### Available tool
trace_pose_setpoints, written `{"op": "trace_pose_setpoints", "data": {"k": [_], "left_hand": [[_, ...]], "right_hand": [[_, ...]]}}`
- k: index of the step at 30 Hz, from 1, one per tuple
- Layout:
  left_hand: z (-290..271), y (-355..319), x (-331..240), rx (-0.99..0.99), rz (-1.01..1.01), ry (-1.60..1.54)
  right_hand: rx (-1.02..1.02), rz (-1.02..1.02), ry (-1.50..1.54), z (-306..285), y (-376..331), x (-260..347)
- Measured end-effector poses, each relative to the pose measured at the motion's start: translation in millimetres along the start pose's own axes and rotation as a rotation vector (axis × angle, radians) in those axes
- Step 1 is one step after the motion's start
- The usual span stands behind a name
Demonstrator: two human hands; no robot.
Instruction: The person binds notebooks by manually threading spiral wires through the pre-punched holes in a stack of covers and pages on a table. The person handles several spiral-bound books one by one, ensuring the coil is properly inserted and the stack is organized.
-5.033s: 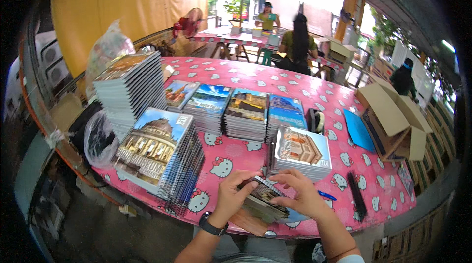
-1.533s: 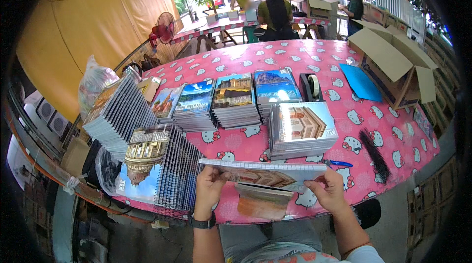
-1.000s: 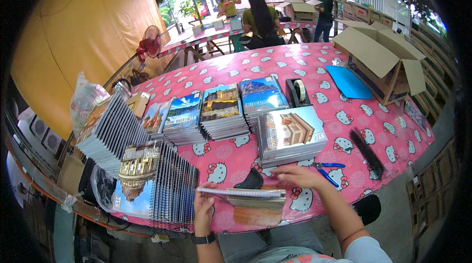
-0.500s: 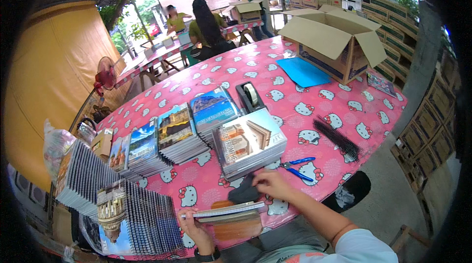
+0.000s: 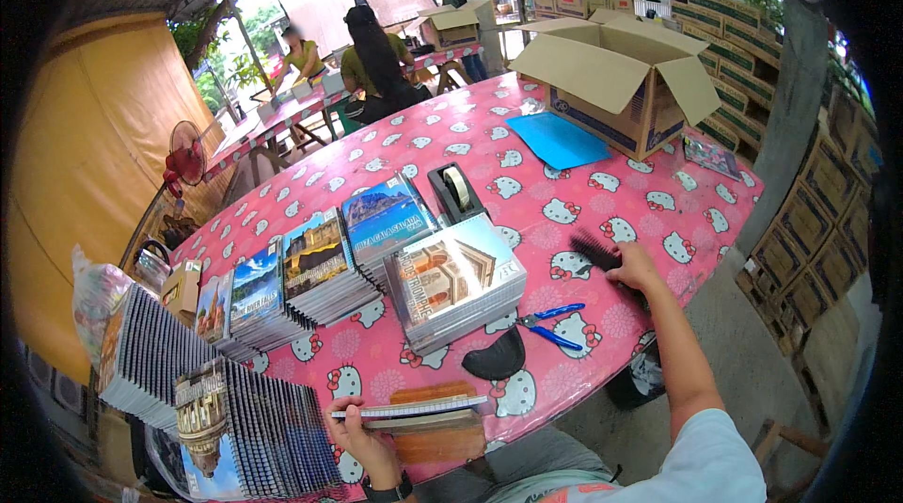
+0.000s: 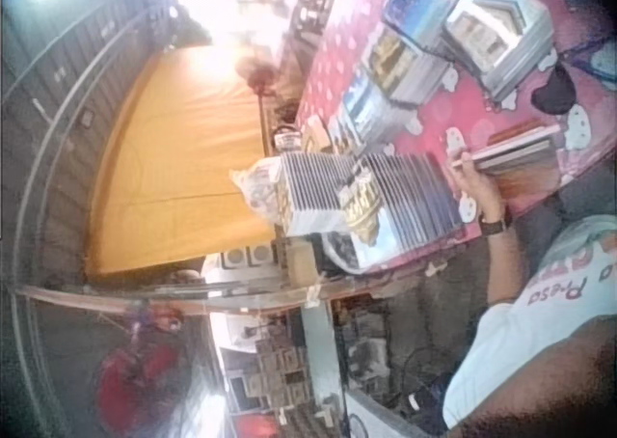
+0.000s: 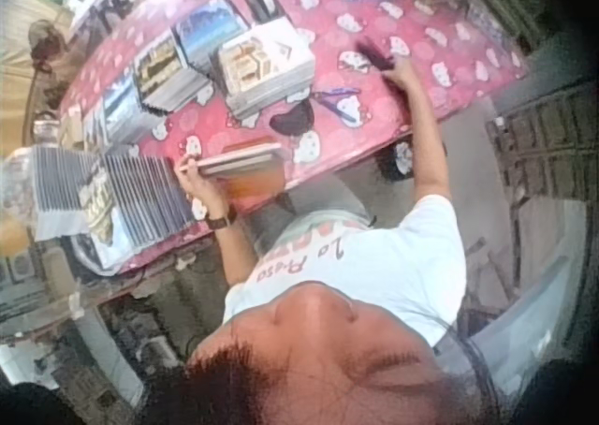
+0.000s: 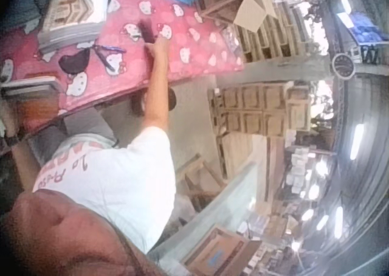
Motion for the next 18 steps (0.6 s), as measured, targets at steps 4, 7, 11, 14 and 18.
{"op": "trace_pose_setpoints", "data": {"k": [4, 7, 11, 14, 18], "left_hand": [[-8, 1, 6, -0.026, 0.008, 0.045], [-6, 2, 6, 0.007, -0.009, 0.065], [-9, 3, 8, -0.001, 0.021, 0.122], [-11, 3, 10, 0.002, 0.016, 0.131], [-6, 2, 9, 0.009, -0.063, 0.063]], "right_hand": [[0.156, -0.069, 0.21, 14, 3, 22], [0.156, -0.101, 0.234, 13, 7, 25], [0.114, -0.065, 0.162, 11, 17, 17], [0.044, -0.088, 0.159, 2, 21, 16], [0.124, -0.048, -0.013, 6, 28, 11]]}}
Point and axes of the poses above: each hand's wrist, its own y-axis towards the middle knuckle, its own z-axis out of the palm, x = y × z, the point moved 8 cm from there along y, towards the middle knuckle, and after that the axes turned 7 degrees about y, right-handed, at the moved point
